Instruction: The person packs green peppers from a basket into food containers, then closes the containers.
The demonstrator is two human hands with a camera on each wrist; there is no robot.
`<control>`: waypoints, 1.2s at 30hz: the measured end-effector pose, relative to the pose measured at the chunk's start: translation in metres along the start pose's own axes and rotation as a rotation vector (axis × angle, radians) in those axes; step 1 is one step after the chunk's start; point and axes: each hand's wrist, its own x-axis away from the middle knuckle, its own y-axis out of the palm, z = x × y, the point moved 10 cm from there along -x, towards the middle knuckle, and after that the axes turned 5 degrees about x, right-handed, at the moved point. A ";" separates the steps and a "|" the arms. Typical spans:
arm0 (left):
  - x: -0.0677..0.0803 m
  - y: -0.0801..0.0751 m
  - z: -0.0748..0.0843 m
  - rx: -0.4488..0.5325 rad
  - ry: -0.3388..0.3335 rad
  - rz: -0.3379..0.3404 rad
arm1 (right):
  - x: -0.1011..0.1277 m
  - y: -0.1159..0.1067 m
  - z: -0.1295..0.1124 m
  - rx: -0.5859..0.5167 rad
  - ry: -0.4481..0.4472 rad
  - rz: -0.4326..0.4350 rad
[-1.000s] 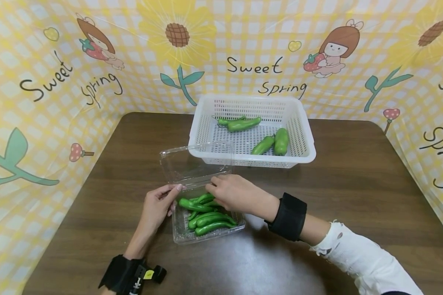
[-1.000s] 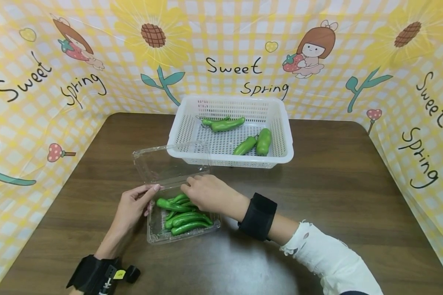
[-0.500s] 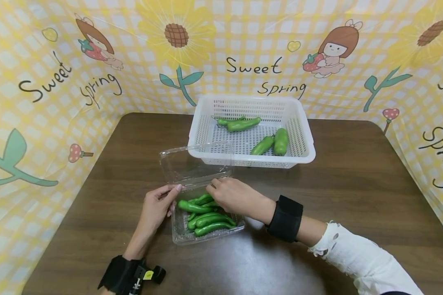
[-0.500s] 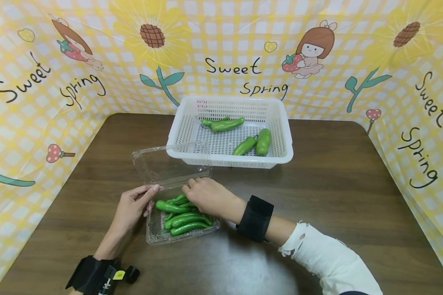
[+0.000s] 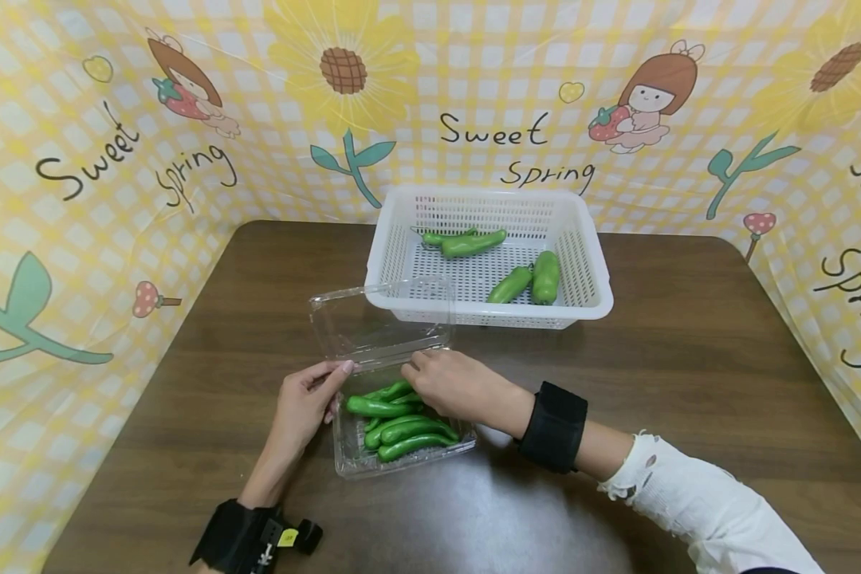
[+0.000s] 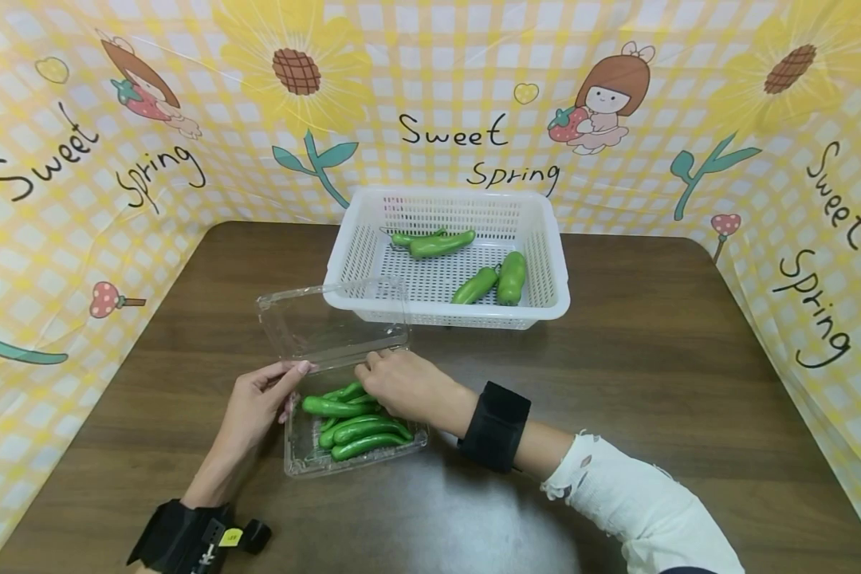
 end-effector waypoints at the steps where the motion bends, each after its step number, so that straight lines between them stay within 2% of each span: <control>1: 0.000 0.000 0.000 0.001 -0.001 0.001 | 0.000 0.000 0.000 0.003 0.000 0.002; 11: 0.000 -0.001 -0.002 0.010 -0.015 0.007 | -0.001 0.000 -0.001 -0.006 -0.003 0.002; 21: -0.001 0.000 -0.002 0.001 -0.003 0.004 | 0.003 -0.006 0.000 0.005 -0.017 0.032; 29: -0.001 0.000 -0.001 0.003 0.002 0.009 | 0.009 -0.031 0.007 -0.083 -0.044 0.082; 36: 0.000 0.001 0.000 0.000 0.008 0.004 | 0.020 -0.054 0.017 -0.115 -0.066 0.119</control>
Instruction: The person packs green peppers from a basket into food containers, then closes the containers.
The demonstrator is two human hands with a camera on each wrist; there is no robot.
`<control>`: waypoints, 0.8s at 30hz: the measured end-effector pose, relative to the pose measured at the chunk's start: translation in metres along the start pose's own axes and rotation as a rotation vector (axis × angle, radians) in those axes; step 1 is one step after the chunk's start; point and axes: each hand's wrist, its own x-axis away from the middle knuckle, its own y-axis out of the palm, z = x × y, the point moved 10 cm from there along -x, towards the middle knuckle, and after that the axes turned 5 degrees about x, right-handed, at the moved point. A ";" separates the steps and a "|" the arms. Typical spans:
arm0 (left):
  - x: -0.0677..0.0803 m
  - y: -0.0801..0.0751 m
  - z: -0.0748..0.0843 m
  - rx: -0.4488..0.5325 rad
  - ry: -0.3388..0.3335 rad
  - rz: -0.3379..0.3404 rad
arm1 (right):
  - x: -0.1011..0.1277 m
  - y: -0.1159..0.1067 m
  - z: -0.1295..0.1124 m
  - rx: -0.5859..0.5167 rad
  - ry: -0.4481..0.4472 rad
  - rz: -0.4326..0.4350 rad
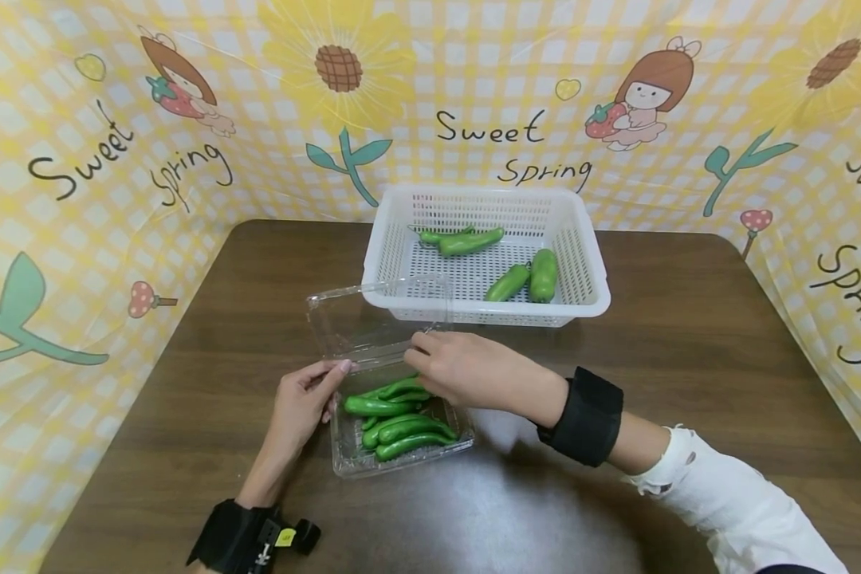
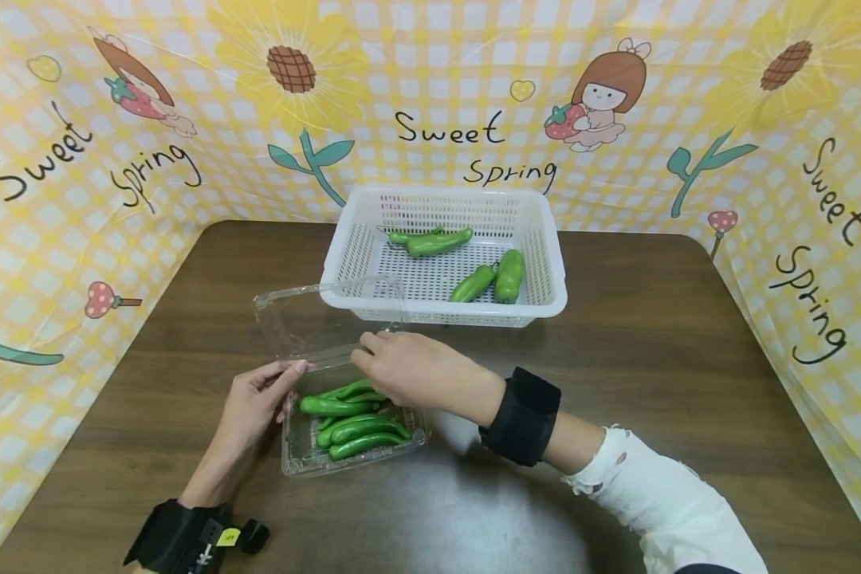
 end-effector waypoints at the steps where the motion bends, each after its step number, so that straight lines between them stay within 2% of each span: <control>1: 0.000 0.000 0.000 0.001 0.001 -0.001 | 0.001 -0.003 0.002 -0.007 0.003 0.008; 10: 0.000 -0.001 0.000 0.015 0.000 -0.008 | 0.017 -0.025 0.028 -0.063 0.074 0.079; 17: 0.000 -0.001 0.001 0.011 0.005 -0.007 | 0.030 -0.036 0.052 -0.106 0.162 0.065; 24: 0.000 -0.002 0.001 0.003 0.010 0.000 | 0.034 -0.051 0.079 -0.125 0.217 0.061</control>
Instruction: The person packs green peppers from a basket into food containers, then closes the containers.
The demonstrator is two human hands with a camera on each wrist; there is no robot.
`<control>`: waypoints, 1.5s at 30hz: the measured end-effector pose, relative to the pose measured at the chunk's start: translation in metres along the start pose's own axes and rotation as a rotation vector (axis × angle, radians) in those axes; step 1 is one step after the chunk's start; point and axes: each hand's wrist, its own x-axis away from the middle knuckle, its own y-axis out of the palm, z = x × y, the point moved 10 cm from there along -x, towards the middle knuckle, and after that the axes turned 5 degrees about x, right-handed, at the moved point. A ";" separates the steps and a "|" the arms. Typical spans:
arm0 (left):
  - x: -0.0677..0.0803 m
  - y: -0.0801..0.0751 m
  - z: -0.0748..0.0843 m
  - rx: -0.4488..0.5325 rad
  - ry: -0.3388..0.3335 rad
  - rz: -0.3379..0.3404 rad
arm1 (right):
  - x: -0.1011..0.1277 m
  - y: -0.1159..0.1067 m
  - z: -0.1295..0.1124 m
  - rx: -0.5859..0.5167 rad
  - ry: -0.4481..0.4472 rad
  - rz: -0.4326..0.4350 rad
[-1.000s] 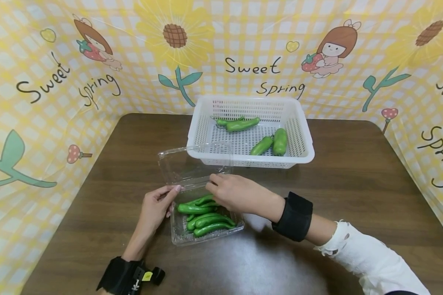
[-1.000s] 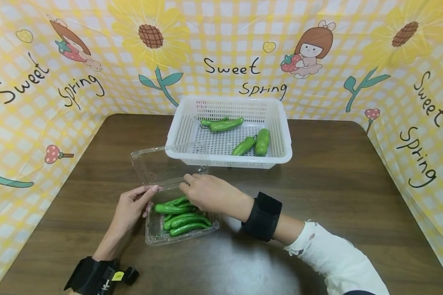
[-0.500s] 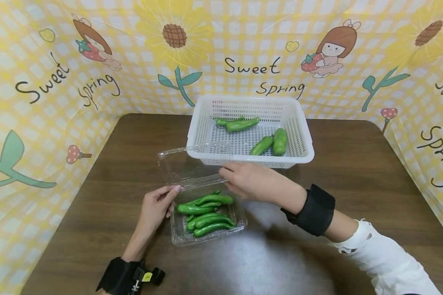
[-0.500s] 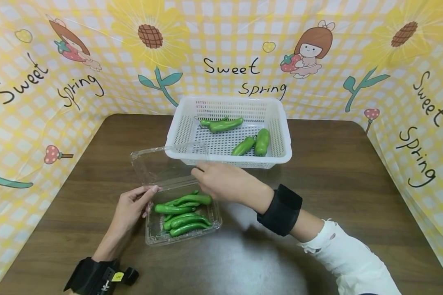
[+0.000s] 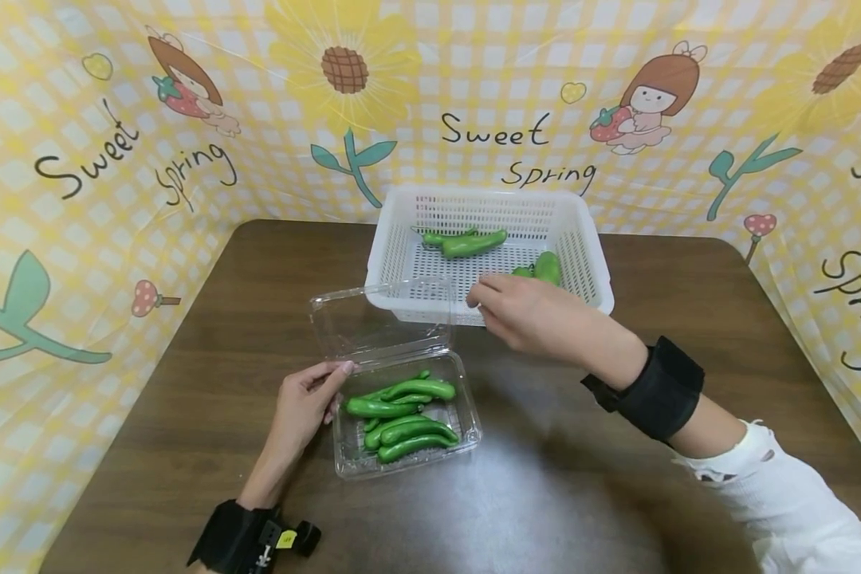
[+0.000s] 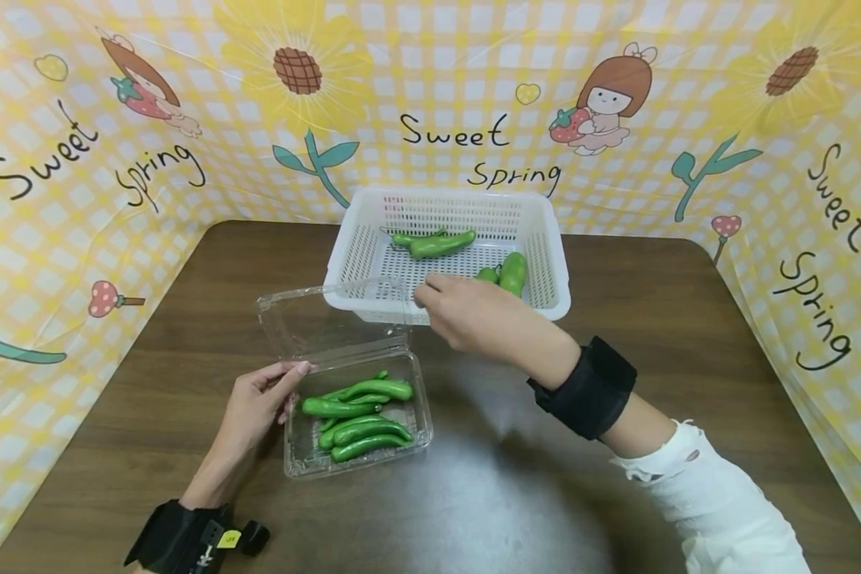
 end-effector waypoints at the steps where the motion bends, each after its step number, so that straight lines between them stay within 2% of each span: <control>1: 0.000 0.000 0.000 0.000 0.000 0.000 | -0.001 -0.003 0.005 -0.001 0.013 -0.002; 8: 0.000 0.001 0.001 0.001 -0.004 -0.003 | -0.014 -0.015 0.030 0.009 0.063 -0.022; 13: -0.002 0.002 0.004 -0.004 0.008 -0.006 | -0.024 -0.019 0.048 -0.003 0.083 0.003; 18: -0.002 0.001 0.004 -0.012 0.010 -0.002 | -0.039 -0.019 0.070 0.025 0.100 0.028; 22: -0.002 0.002 0.006 -0.013 0.015 -0.003 | -0.048 -0.016 0.088 0.039 0.133 -0.001; 37: -0.003 0.000 0.004 -0.042 0.015 -0.011 | -0.089 0.013 0.134 0.013 0.215 -0.159; 45: -0.002 0.001 0.001 -0.025 -0.001 -0.014 | -0.099 0.045 0.154 -0.006 0.288 -0.274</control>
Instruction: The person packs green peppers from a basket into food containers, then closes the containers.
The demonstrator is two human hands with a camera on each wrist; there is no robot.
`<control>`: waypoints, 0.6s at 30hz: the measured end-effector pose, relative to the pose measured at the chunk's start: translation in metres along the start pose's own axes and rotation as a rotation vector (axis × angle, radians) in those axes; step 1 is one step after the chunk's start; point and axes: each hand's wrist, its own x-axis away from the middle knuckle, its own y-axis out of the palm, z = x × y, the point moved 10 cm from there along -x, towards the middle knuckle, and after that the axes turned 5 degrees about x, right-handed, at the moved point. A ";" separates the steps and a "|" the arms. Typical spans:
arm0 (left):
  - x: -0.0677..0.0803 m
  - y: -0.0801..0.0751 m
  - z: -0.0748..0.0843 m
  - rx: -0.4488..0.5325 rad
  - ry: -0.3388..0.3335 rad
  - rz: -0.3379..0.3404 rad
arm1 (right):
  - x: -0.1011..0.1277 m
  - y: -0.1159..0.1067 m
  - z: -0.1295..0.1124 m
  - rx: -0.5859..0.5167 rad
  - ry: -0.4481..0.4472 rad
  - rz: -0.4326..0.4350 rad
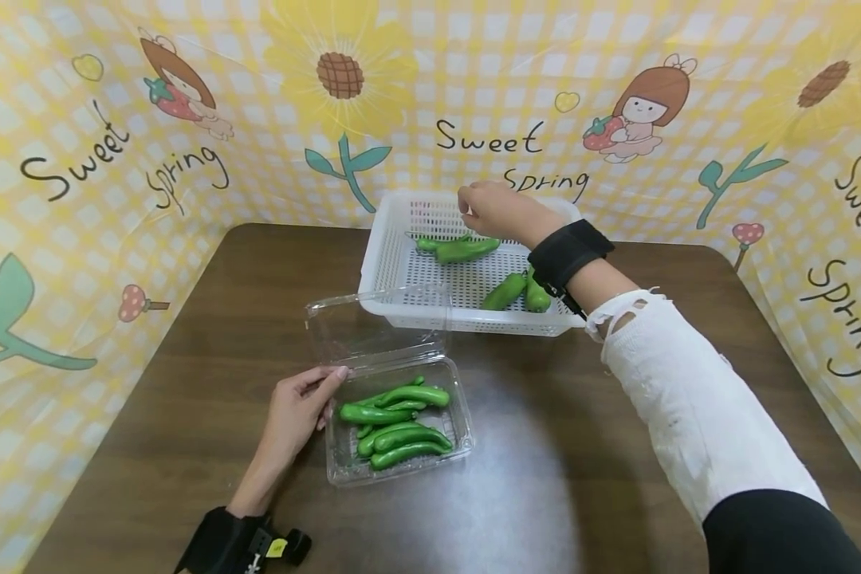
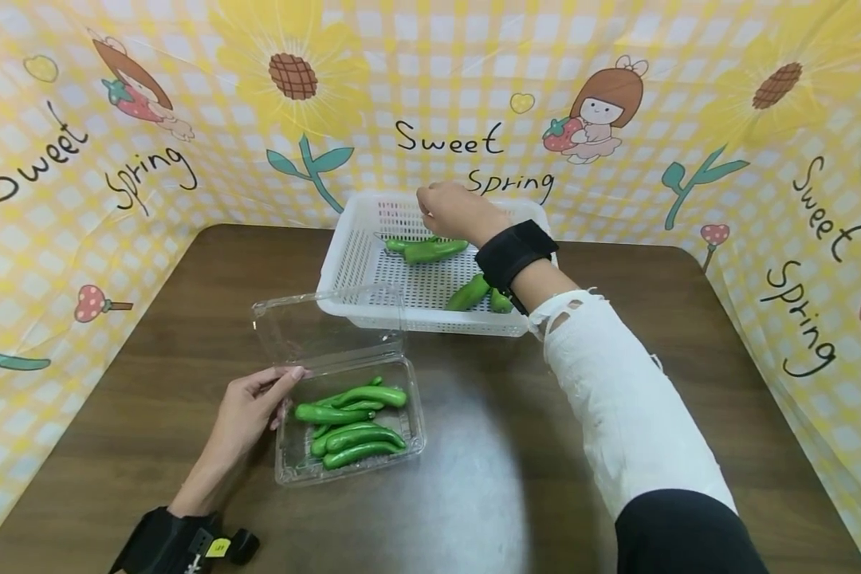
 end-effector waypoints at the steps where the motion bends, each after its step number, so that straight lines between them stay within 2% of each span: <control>1: 0.000 0.000 -0.001 0.002 -0.003 -0.001 | -0.003 0.003 0.002 -0.001 0.006 -0.007; 8: 0.000 0.000 0.000 0.006 -0.007 -0.006 | -0.016 0.017 0.013 -0.005 0.047 -0.048; 18: -0.001 0.000 0.001 0.003 -0.007 -0.004 | -0.031 0.034 0.016 -0.005 0.087 -0.113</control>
